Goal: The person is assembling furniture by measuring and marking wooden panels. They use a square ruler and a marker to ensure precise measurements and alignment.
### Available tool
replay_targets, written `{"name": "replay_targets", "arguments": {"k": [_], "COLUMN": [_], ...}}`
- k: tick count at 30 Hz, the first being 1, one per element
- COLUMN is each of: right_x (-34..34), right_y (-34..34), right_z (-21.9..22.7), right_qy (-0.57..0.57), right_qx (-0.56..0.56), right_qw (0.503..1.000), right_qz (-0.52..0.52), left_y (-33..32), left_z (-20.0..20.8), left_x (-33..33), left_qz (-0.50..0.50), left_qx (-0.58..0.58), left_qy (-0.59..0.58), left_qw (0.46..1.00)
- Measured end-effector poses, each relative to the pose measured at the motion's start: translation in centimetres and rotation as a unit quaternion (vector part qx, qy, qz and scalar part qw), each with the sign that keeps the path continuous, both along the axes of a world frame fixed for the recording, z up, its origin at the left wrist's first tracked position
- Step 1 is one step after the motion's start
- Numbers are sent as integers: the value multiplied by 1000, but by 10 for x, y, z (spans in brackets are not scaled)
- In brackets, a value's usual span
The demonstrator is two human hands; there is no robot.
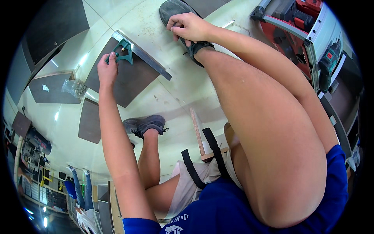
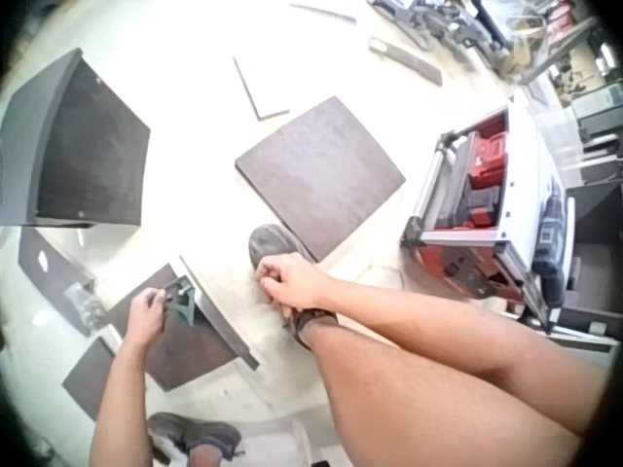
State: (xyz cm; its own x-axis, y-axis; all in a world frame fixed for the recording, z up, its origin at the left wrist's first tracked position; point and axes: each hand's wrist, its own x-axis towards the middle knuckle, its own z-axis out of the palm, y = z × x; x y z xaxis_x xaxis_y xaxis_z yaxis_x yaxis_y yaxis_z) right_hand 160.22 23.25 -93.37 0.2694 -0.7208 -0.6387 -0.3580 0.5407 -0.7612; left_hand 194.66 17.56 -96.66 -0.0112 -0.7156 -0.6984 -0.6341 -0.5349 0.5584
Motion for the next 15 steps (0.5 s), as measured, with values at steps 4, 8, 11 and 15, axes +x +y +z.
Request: {"name": "replay_targets", "arguments": {"k": [4, 8, 11, 15], "right_x": [1, 0, -2, 1], "right_y": [2, 2, 3, -2], "right_z": [0, -1, -2, 2], "right_qy": [-4, -13, -11, -10], "right_qx": [2, 5, -5, 8], "right_qw": [1000, 1000, 1000, 1000], "right_qz": [-9, -15, -17, -8], "left_y": [-1, 0, -1, -2], "left_z": [0, -1, 0, 4], "left_x": [2, 1, -2, 2], "left_qz": [-2, -6, -8, -3], "left_qx": [-4, -6, -3, -14], "left_qy": [-9, -4, -4, -12], "left_qw": [1000, 1000, 1000, 1000]}}
